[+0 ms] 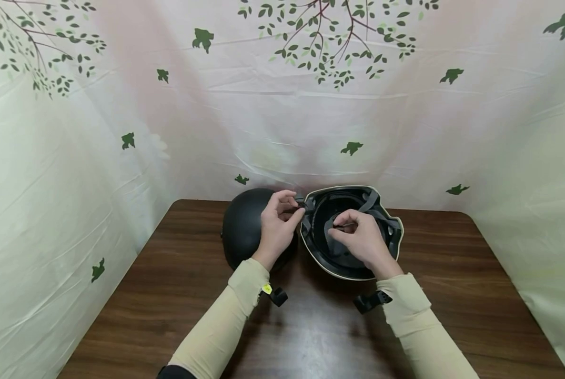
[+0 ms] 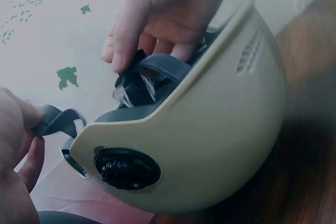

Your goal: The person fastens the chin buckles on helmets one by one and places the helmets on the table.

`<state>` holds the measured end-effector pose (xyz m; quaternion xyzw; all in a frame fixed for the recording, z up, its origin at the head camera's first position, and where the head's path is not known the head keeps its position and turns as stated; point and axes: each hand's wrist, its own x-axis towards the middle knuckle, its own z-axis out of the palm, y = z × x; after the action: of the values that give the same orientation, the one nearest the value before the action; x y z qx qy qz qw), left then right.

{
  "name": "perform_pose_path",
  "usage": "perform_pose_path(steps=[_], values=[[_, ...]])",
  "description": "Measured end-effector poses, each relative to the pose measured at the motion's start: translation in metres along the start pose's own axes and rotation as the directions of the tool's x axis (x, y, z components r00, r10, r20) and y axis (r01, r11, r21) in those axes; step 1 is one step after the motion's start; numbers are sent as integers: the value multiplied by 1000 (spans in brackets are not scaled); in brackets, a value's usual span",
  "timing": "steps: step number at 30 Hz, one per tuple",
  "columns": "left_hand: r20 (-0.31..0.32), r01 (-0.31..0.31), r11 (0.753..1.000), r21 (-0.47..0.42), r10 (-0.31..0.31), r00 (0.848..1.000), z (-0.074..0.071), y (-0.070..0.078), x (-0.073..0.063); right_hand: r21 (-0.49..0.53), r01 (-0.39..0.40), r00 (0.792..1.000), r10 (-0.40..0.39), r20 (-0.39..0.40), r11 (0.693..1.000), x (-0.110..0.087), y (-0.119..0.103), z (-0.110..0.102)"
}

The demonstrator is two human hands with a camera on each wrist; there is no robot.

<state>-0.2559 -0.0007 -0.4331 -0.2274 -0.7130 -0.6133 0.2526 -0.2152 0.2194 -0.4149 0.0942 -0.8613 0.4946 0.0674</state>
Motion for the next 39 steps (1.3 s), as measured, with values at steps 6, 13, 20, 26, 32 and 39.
perform_pose_path(steps=[6,13,20,26,32,39], values=[[123,33,998,53,-40,992,0,0,4,26,-3,1000,2,4,1000,0,-1,-3],[256,-14,989,150,-26,966,0,1,6,48,-30,1000,30,2,998,0,0,-4],[267,-14,984,176,-34,963,2,-2,6,54,-46,999,46,2,997,0,1,-4],[246,50,988,149,-86,966,2,-1,4,35,-32,999,31,7,999,1,-2,-5],[254,61,989,138,-94,963,2,-2,3,16,-14,1000,14,4,1000,2,-6,-6],[292,95,988,118,-126,948,2,-5,2,1,-2,1000,2,-1,1000,2,-5,-5]])
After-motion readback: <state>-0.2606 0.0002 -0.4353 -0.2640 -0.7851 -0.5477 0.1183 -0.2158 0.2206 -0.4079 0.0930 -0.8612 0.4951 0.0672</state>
